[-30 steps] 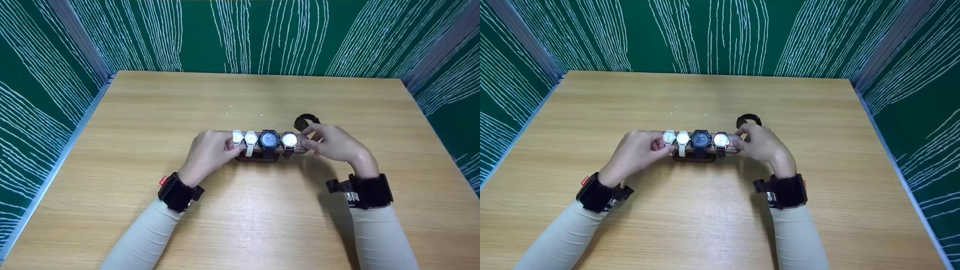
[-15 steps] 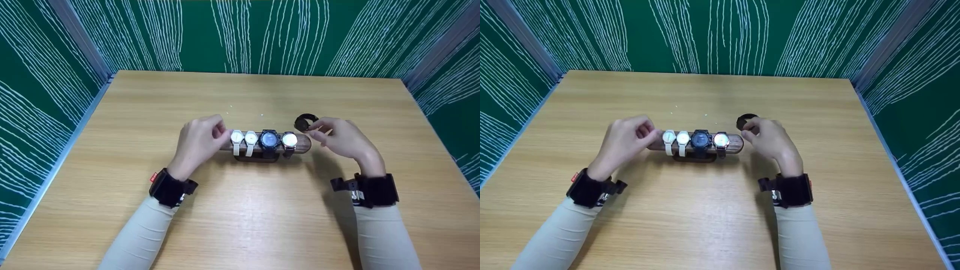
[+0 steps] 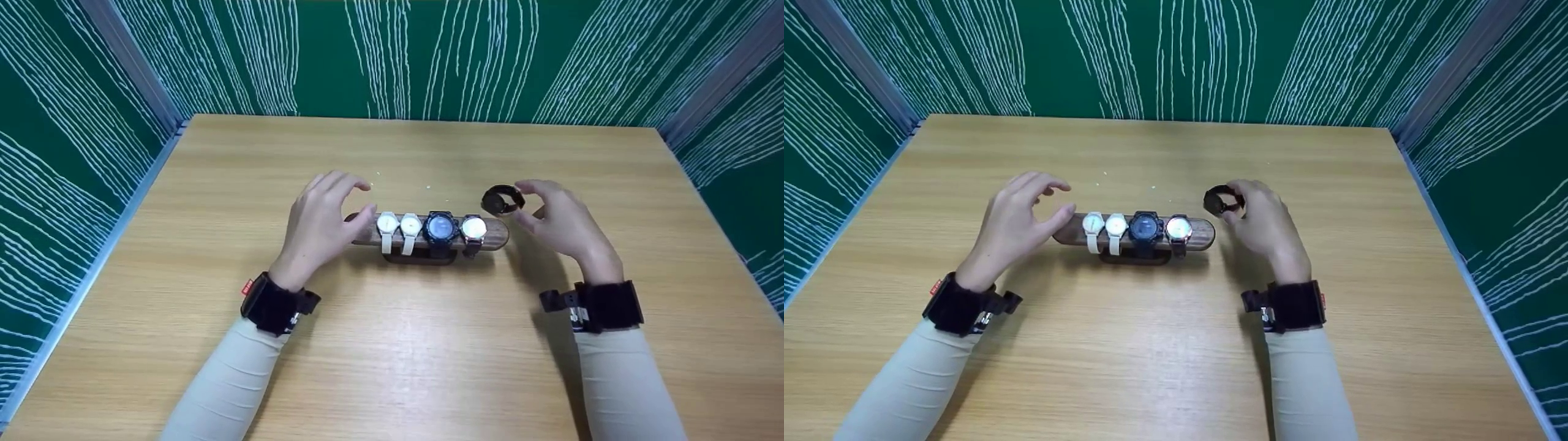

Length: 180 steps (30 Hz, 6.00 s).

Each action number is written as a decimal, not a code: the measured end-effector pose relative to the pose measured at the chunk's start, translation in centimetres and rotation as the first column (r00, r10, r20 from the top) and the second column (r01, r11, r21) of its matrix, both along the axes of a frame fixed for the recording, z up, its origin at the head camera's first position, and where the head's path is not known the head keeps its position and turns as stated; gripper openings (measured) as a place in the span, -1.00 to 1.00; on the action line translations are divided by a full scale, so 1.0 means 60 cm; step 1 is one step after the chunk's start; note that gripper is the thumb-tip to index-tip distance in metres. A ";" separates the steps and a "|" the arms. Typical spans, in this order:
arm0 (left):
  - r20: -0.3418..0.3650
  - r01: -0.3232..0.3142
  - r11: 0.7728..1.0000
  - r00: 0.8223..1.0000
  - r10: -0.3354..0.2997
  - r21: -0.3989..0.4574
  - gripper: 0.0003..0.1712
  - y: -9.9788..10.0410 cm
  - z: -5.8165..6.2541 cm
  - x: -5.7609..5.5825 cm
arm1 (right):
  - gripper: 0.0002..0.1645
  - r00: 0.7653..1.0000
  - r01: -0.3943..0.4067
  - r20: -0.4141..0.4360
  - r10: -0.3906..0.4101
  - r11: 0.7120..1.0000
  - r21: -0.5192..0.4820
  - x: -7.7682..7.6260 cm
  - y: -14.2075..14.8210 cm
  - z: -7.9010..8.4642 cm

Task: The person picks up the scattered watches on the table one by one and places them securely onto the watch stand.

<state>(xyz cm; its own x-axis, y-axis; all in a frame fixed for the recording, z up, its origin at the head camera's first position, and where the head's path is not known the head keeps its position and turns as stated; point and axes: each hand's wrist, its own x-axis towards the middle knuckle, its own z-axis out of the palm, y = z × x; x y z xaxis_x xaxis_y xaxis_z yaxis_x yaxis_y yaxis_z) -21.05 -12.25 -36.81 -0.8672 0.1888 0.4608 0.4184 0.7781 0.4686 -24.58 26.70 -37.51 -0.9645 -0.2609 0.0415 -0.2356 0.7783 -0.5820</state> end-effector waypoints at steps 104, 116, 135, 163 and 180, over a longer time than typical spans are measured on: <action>-0.198 0.236 0.970 0.950 -0.243 -0.059 -0.51 0.028 0.013 0.025 | -0.95 0.900 -0.273 -0.381 0.211 0.955 -0.114 0.068 -0.089 0.074; -0.286 0.348 0.932 0.887 -0.362 -0.101 -0.36 0.042 0.011 0.035 | -0.89 0.871 -0.427 -0.306 0.384 0.900 -0.089 0.091 -0.122 0.077; -0.230 0.533 0.846 0.821 -0.522 -0.018 -0.61 0.049 0.004 0.042 | -0.90 0.846 -0.523 -0.192 0.498 0.845 -0.114 0.095 -0.134 0.079; -0.143 0.619 0.776 0.784 -0.604 0.118 -0.65 0.050 0.003 0.042 | -0.88 0.848 -0.530 -0.148 0.509 0.806 -0.262 0.092 -0.131 0.069; -0.136 0.556 0.821 0.830 -0.541 0.130 -0.64 0.051 0.001 0.043 | -0.64 0.864 -0.496 -0.203 0.460 0.849 -0.185 0.089 -0.133 0.063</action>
